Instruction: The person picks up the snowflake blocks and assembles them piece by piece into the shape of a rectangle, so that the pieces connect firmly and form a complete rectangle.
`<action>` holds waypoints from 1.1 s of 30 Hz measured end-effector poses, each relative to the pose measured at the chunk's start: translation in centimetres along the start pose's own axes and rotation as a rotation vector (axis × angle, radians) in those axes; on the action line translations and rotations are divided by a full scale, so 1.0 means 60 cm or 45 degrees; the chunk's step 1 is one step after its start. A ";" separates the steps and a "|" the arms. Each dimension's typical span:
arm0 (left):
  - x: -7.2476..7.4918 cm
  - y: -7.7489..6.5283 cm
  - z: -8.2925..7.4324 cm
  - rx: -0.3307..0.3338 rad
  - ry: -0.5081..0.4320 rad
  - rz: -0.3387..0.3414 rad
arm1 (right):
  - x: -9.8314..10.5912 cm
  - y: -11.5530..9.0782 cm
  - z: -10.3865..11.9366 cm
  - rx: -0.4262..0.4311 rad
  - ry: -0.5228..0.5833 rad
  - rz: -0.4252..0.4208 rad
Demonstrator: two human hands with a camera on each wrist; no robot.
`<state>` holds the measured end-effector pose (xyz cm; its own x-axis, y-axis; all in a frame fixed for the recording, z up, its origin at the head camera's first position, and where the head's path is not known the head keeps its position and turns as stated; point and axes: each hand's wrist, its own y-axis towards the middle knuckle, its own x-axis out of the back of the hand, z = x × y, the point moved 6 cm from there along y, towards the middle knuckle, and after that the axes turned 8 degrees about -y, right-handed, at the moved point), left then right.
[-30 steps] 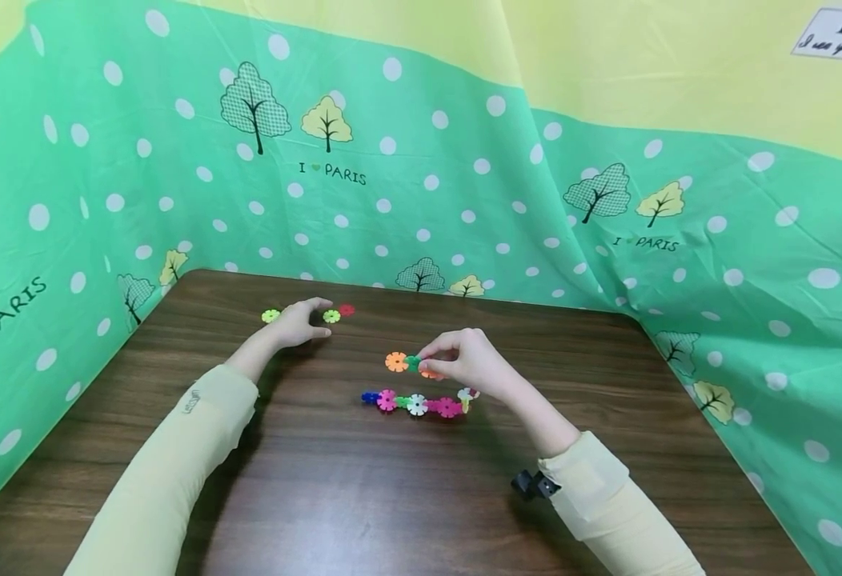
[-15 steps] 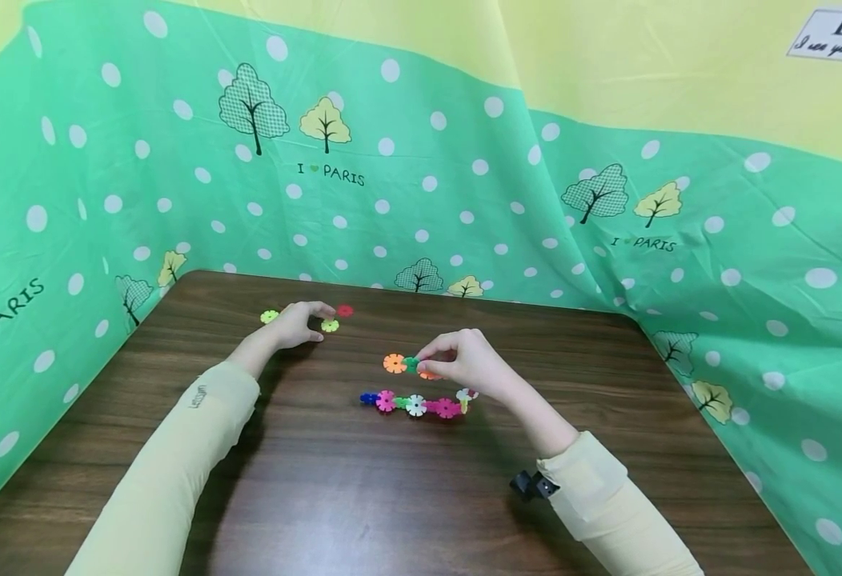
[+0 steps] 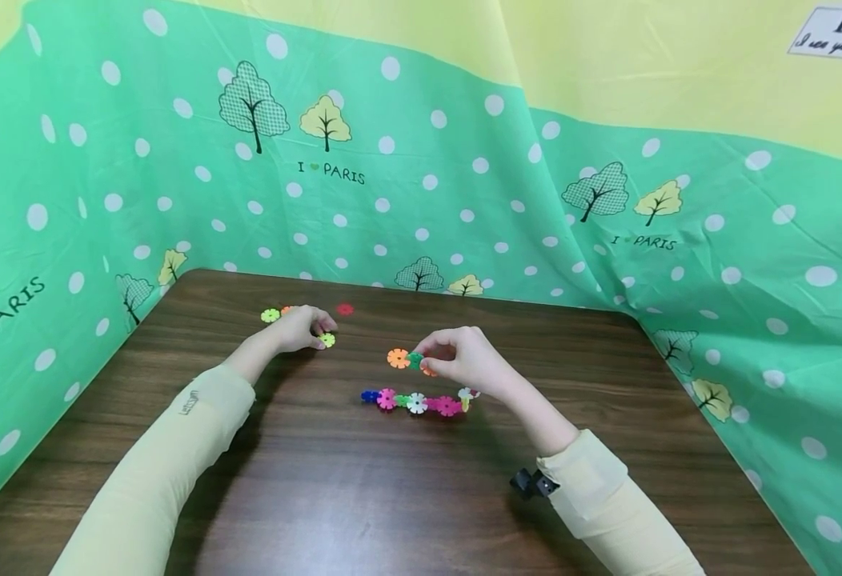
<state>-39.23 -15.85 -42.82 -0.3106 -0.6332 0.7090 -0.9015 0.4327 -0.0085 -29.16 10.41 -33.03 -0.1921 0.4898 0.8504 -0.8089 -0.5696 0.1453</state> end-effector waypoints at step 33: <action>0.027 -0.034 -0.104 -0.199 -0.072 -0.207 | -0.007 0.009 0.006 -0.020 -0.005 -0.004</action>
<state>-36.03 -13.73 -37.27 -0.1856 -0.7355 0.6516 -0.8846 0.4138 0.2152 -29.31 9.63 -33.13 -0.1874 0.4892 0.8518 -0.8181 -0.5577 0.1403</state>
